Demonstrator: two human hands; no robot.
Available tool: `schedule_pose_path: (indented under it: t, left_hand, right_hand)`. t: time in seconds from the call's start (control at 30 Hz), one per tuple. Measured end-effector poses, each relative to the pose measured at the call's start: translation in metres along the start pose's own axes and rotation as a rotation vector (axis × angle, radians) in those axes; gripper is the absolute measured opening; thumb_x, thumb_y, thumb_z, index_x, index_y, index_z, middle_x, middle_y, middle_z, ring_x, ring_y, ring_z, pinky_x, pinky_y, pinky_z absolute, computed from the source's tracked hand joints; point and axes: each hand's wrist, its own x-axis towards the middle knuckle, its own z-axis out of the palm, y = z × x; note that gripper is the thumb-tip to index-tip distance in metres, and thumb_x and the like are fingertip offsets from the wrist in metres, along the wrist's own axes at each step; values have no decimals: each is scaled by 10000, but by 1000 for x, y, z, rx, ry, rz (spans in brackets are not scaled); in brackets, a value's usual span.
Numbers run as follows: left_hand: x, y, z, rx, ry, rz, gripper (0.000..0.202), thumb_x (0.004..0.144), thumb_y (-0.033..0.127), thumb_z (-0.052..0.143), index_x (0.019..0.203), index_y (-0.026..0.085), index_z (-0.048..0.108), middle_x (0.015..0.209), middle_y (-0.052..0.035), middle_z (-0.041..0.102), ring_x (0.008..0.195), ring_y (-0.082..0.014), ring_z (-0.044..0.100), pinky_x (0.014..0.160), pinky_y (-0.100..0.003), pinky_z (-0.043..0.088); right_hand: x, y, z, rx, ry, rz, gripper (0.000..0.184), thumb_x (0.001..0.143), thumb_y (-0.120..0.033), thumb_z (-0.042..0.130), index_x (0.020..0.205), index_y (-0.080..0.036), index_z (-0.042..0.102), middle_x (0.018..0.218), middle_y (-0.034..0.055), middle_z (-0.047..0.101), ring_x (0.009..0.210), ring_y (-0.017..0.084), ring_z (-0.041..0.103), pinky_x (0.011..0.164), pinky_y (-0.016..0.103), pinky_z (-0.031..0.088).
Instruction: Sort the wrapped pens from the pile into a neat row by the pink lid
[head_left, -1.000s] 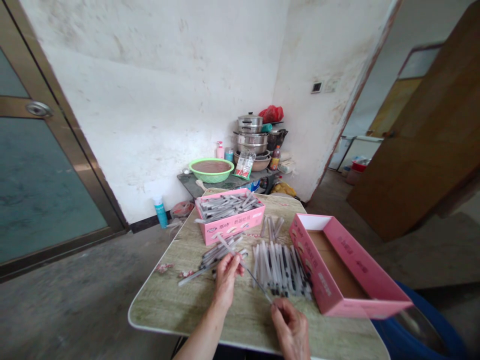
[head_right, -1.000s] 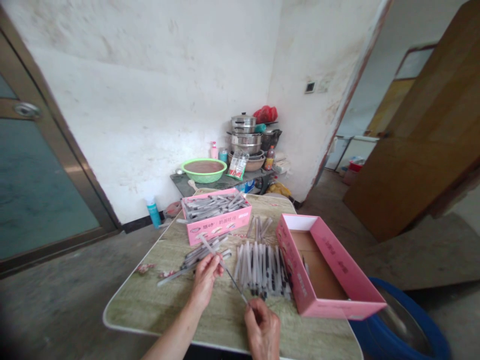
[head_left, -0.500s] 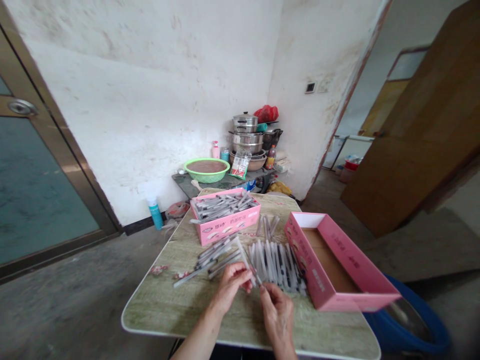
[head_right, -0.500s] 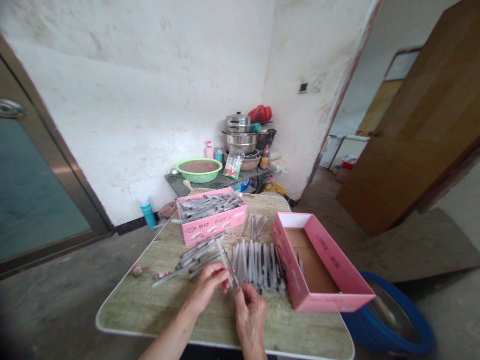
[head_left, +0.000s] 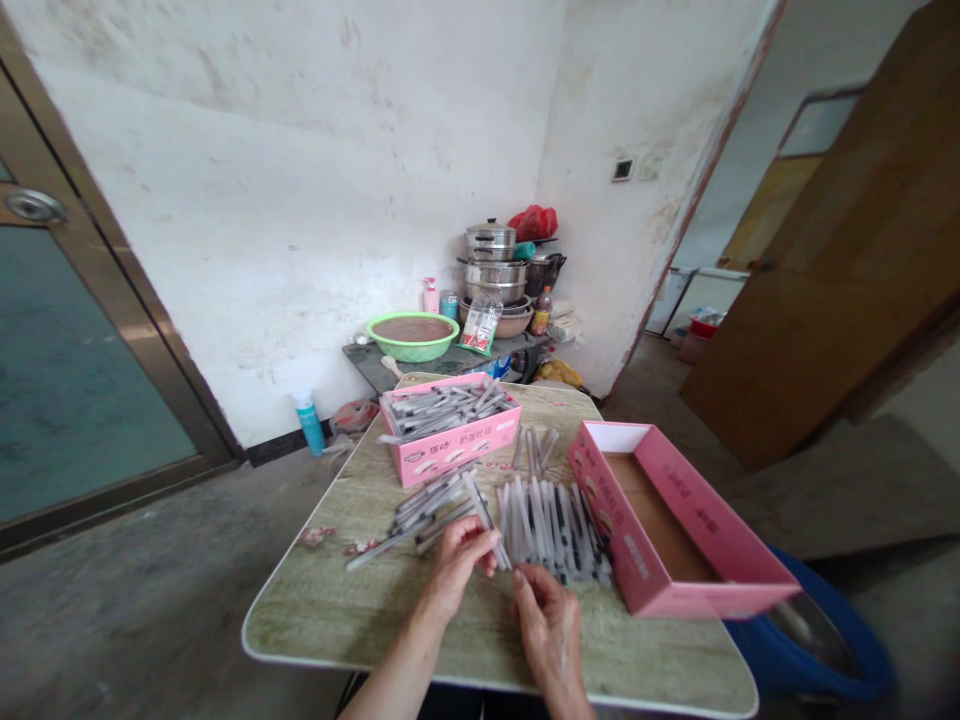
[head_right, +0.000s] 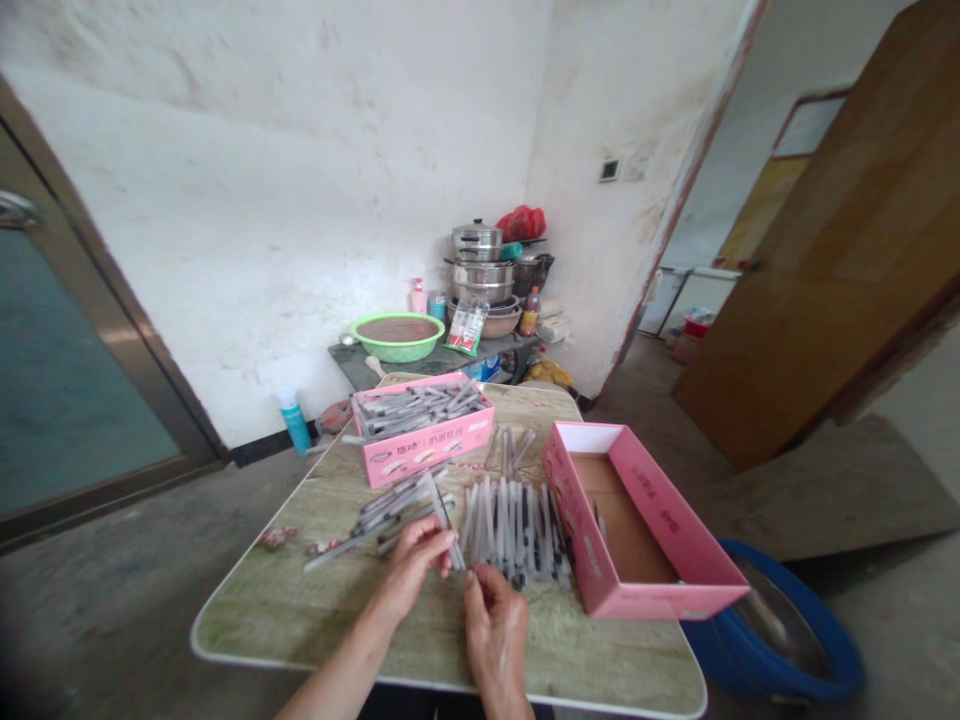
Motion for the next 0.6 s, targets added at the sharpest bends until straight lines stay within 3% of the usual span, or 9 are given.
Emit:
schedule_pose_path:
  t: [0.2,0.43,0.6]
  left_hand:
    - [-4,7,4,74,-58,-17,262,765,375,664,735,120,614,546,13,556,463,-90,482,472,-201,405]
    - [-5,7,6,137,-117,-19,311,771,422,652,722,116,621,523,13,547,457,-89,481,473,-198,387]
    - [-5,2,6,108,-163,-13,356,795,413,642,963,100,660,648,-32,622,541,-112,549,542,-225,443]
  right_hand:
    - [2,-5,4,29,-71,-6,420,873,-484,463,727,-141,656,505,-26,497,465,99,449,450,184,321]
    - [-5,-10,4,213,-125,190,422,827,-548,508,738,-147,602,485,-34,521,292,61,373,310,168,224]
    - [-3,-5,-6,177,-36,157,424,818,-557,512,669,-165,578,469,-29,528,310,79,426,324,170,272]
